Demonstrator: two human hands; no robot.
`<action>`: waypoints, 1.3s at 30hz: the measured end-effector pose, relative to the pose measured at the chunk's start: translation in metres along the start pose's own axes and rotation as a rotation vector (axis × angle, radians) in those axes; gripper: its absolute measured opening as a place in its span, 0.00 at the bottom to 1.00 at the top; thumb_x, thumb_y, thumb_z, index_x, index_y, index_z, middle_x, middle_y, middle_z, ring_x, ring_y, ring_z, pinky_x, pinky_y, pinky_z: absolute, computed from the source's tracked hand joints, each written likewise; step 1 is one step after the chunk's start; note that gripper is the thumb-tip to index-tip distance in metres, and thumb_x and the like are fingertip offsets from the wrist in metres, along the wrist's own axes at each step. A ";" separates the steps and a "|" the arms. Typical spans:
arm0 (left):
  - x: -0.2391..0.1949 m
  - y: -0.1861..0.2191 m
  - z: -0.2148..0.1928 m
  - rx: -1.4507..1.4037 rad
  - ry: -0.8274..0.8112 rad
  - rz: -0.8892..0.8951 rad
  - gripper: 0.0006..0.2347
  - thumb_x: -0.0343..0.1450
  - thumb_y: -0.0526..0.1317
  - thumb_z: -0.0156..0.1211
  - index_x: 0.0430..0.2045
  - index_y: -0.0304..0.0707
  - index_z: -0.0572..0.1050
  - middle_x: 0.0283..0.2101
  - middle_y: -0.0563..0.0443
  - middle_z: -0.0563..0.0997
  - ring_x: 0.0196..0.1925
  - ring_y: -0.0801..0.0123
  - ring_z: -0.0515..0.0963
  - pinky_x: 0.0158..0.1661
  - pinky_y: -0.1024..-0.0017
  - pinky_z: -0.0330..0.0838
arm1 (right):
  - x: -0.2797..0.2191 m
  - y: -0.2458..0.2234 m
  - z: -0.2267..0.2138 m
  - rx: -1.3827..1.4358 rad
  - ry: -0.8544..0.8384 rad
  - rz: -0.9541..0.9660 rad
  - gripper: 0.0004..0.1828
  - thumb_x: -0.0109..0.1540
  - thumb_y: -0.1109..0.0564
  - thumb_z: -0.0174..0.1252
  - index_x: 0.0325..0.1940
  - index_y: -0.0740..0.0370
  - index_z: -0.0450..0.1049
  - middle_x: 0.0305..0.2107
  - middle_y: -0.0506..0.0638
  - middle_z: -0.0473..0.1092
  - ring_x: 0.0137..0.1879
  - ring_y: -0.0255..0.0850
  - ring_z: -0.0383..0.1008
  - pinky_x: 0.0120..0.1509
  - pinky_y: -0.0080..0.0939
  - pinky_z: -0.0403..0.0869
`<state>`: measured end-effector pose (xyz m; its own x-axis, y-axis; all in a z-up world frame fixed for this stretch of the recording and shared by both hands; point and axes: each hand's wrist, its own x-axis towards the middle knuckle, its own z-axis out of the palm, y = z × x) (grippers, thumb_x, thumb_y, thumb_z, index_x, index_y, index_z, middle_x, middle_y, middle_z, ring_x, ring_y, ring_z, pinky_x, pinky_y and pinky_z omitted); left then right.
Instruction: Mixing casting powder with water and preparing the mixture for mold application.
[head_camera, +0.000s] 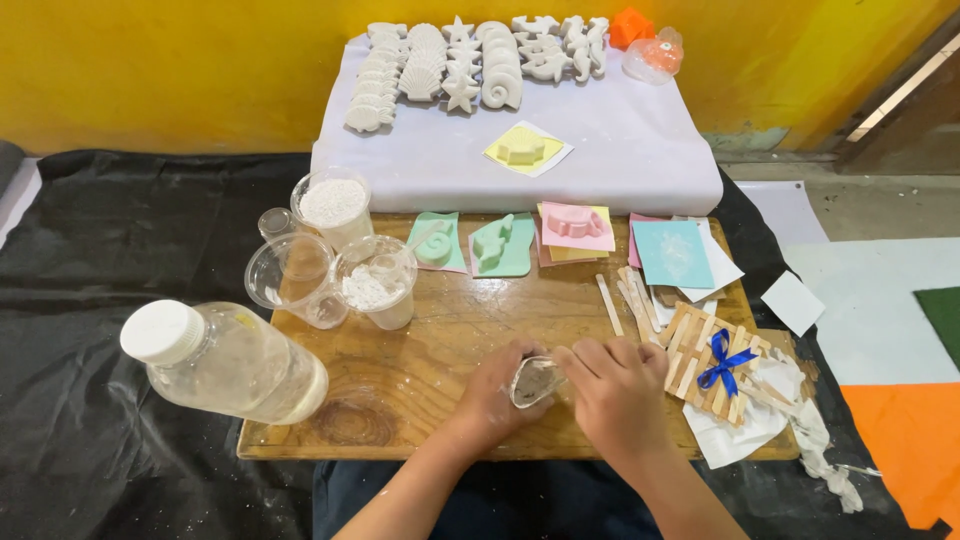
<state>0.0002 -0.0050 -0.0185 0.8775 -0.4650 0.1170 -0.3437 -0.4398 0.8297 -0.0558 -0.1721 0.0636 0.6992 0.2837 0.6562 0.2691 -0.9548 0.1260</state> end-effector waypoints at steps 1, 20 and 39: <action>-0.001 -0.004 0.001 -0.001 -0.002 -0.003 0.22 0.58 0.46 0.69 0.45 0.52 0.71 0.43 0.56 0.81 0.44 0.58 0.81 0.41 0.62 0.72 | -0.001 0.000 -0.003 0.002 -0.003 0.001 0.21 0.54 0.71 0.57 0.38 0.42 0.78 0.30 0.32 0.69 0.39 0.40 0.64 0.49 0.48 0.55; -0.002 0.004 -0.001 0.069 -0.055 -0.071 0.21 0.59 0.46 0.68 0.45 0.47 0.68 0.40 0.50 0.79 0.40 0.51 0.78 0.39 0.57 0.71 | 0.004 0.000 0.011 -0.180 0.092 -0.271 0.15 0.61 0.66 0.47 0.24 0.47 0.64 0.25 0.38 0.57 0.33 0.36 0.59 0.49 0.43 0.50; -0.007 -0.014 0.005 0.048 -0.046 -0.010 0.29 0.59 0.48 0.71 0.53 0.46 0.65 0.46 0.44 0.80 0.45 0.47 0.79 0.40 0.54 0.72 | 0.000 0.035 0.002 0.061 -0.100 -0.492 0.14 0.66 0.62 0.48 0.34 0.40 0.71 0.34 0.28 0.65 0.42 0.34 0.62 0.49 0.46 0.48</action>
<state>-0.0026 0.0000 -0.0337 0.8652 -0.4945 0.0833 -0.3519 -0.4804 0.8033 -0.0454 -0.2056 0.0668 0.5392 0.7088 0.4548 0.6189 -0.6997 0.3568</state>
